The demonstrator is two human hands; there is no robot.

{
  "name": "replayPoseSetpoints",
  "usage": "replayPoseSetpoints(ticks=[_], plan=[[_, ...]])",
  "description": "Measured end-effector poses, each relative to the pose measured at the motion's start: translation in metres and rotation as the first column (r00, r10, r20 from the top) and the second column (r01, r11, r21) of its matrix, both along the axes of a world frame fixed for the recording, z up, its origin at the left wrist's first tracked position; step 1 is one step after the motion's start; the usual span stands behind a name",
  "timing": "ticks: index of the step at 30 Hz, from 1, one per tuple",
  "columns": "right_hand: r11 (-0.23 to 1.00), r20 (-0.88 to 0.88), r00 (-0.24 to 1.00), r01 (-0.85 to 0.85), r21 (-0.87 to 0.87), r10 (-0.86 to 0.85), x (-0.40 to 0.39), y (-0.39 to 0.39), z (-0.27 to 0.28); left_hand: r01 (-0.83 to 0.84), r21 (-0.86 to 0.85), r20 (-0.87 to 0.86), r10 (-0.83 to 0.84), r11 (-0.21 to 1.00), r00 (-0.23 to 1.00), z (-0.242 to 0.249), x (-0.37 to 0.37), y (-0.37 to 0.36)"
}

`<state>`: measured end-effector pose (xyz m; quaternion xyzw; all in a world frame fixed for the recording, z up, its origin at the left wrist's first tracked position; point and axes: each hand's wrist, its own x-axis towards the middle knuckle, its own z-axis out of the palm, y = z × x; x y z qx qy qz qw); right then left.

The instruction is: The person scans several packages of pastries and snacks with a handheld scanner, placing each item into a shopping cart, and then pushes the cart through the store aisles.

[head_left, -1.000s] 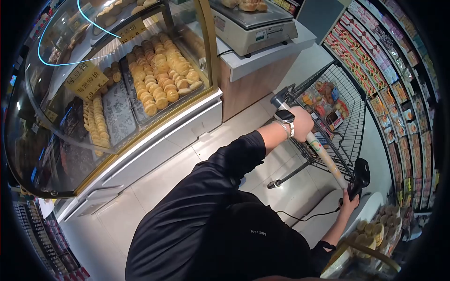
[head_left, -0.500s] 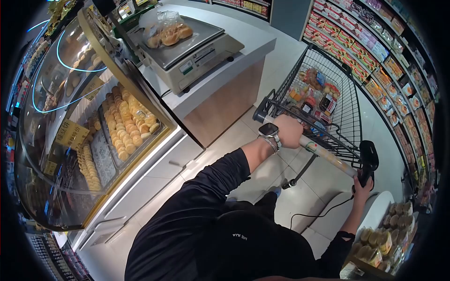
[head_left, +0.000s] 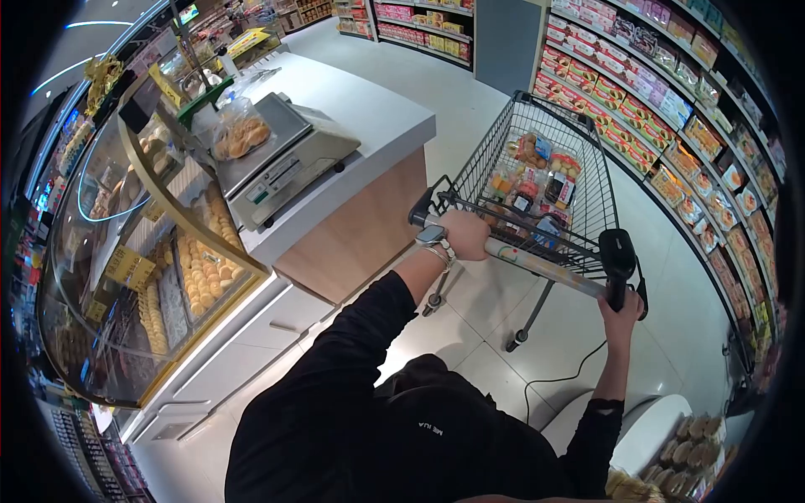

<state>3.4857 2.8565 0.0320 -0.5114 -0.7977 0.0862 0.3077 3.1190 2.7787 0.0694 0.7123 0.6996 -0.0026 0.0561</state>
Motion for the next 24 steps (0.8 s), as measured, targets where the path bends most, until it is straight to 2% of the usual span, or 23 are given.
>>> replayPoseSetpoints(ticks=[2, 6, 9, 12, 14, 17, 19, 24], plan=[[1.0, 0.0, 1.0, 0.004, 0.012, -0.004, -0.007, 0.031, -0.001, -0.019, -0.045, -0.022, 0.018, 0.999, 1.0, 0.003, -0.004, 0.029], [0.999, -0.042, 0.999, -0.034, 0.002, 0.034, -0.024, 0.089, 0.008, -0.033, -0.009, -0.047, 0.033, 0.999, 0.998, 0.015, -0.012, 0.084], [0.998, -0.023, 0.999, -0.044, 0.055, 0.046, -0.035, 0.139, 0.006, -0.078, -0.027, -0.049, 0.077, 0.997, 0.996, 0.018, -0.02, 0.126], [0.987, -0.016, 0.996, -0.087, 0.135, 0.089, -0.046, 0.199, 0.001, -0.09, 0.026, -0.028, 0.091, 0.996, 0.995, 0.015, -0.031, 0.172], [0.989, 0.018, 0.995, -0.104, 0.1, 0.103, -0.058, 0.244, 0.001, -0.145, 0.028, -0.052, 0.146, 0.989, 0.988, 0.01, -0.042, 0.208], [0.986, 0.04, 0.985, -0.169, 0.005, 0.169, -0.071, 0.309, -0.004, -0.156, 0.005, -0.011, 0.156, 0.988, 0.988, 0.011, -0.055, 0.252], [0.983, 0.057, 0.981, -0.184, 0.009, 0.183, -0.075, 0.354, -0.001, -0.181, 0.038, 0.039, 0.179, 0.983, 0.983, 0.003, -0.057, 0.282], [0.967, -0.043, 0.974, -0.225, -0.124, 0.221, -0.089, 0.458, 0.03, -0.251, 0.042, 0.088, 0.246, 0.967, 0.965, 0.016, -0.042, 0.361]])
